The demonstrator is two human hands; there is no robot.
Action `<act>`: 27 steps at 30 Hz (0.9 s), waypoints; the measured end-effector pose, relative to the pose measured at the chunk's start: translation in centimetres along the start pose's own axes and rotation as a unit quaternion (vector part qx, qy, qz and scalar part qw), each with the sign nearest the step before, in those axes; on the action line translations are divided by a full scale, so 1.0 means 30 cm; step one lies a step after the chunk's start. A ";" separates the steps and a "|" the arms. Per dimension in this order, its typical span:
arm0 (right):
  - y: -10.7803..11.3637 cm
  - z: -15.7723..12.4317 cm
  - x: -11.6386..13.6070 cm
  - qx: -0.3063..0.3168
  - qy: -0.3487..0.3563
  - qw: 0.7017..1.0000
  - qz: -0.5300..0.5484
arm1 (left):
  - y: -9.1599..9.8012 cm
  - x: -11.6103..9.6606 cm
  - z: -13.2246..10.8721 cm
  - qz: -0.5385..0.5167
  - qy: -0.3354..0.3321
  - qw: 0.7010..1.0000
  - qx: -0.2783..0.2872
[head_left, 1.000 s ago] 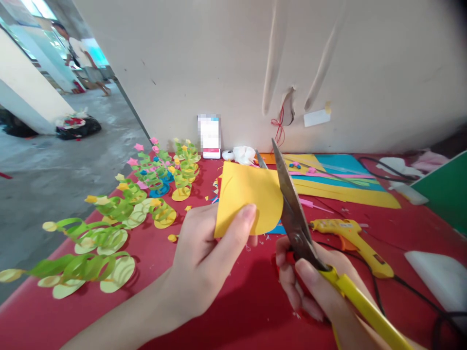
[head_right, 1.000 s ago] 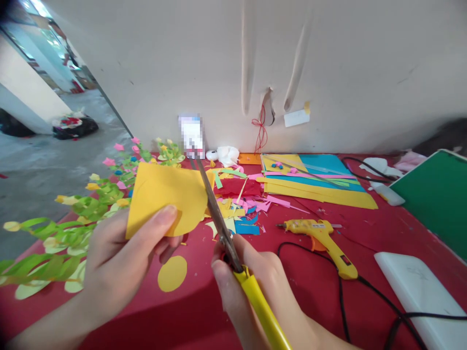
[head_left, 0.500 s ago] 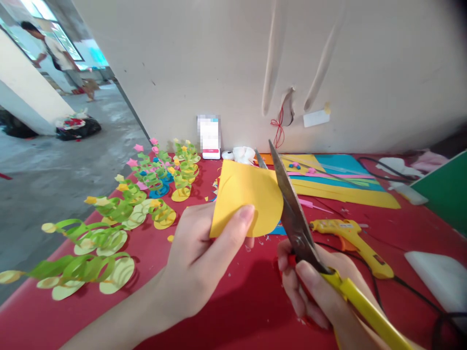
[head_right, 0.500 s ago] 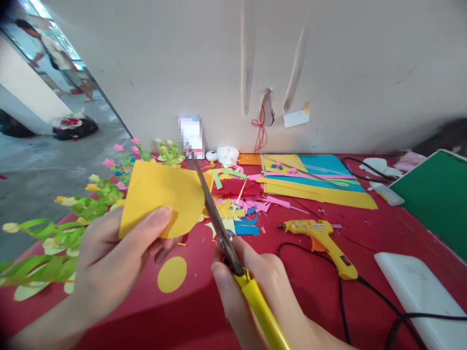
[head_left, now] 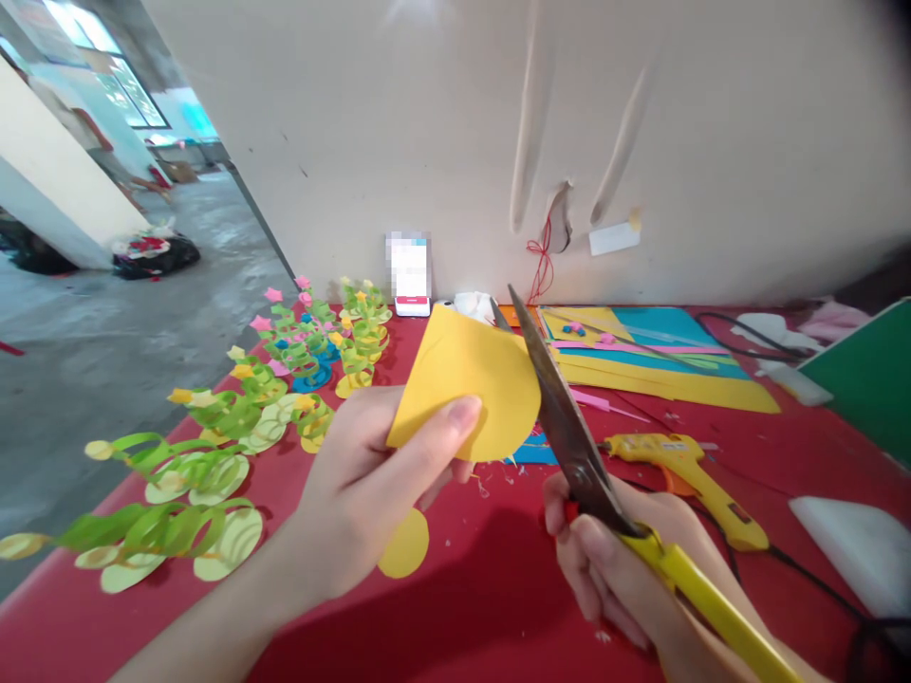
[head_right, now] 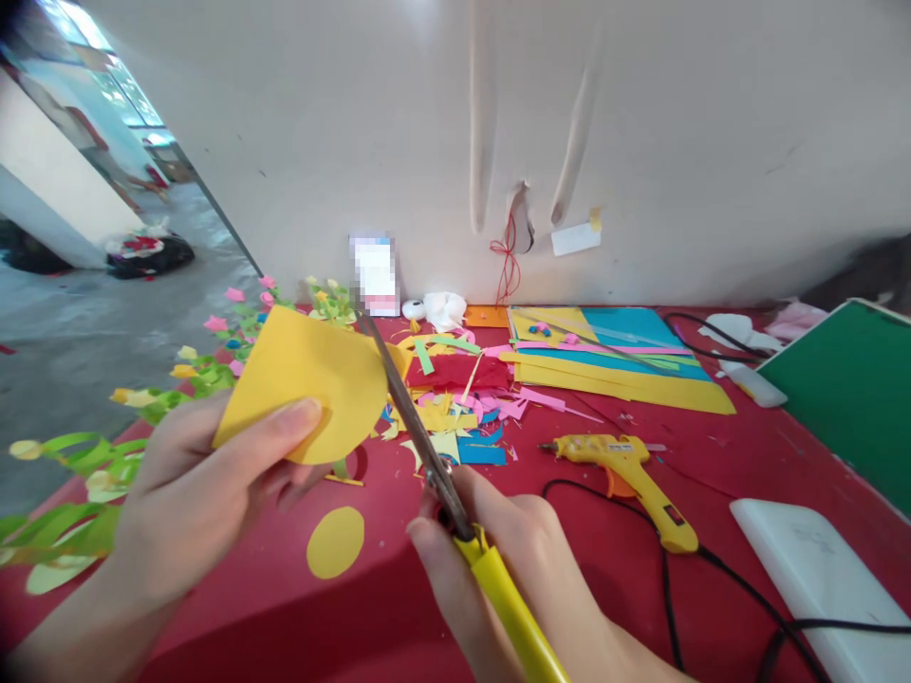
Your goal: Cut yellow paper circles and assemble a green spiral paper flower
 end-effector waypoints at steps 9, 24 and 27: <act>-0.028 0.009 0.002 0.070 0.011 0.995 0.075 | -0.005 0.013 0.030 0.013 0.022 1.000 0.010; 0.011 -0.012 -0.006 -0.053 -0.018 0.997 0.060 | -0.042 -0.030 0.009 0.061 -0.003 0.998 0.018; 0.018 -0.019 -0.014 -0.062 -0.037 0.996 0.049 | -0.040 -0.032 0.011 0.061 -0.004 0.998 0.024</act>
Point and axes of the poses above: each hand's wrist, its own z-axis towards the middle knuckle, its own y-axis out of the back of the hand, x = y × z, the point moved 9 cm from there along z, towards the middle knuckle, and after that the axes turned 10 degrees about y, right-handed, at the moved point
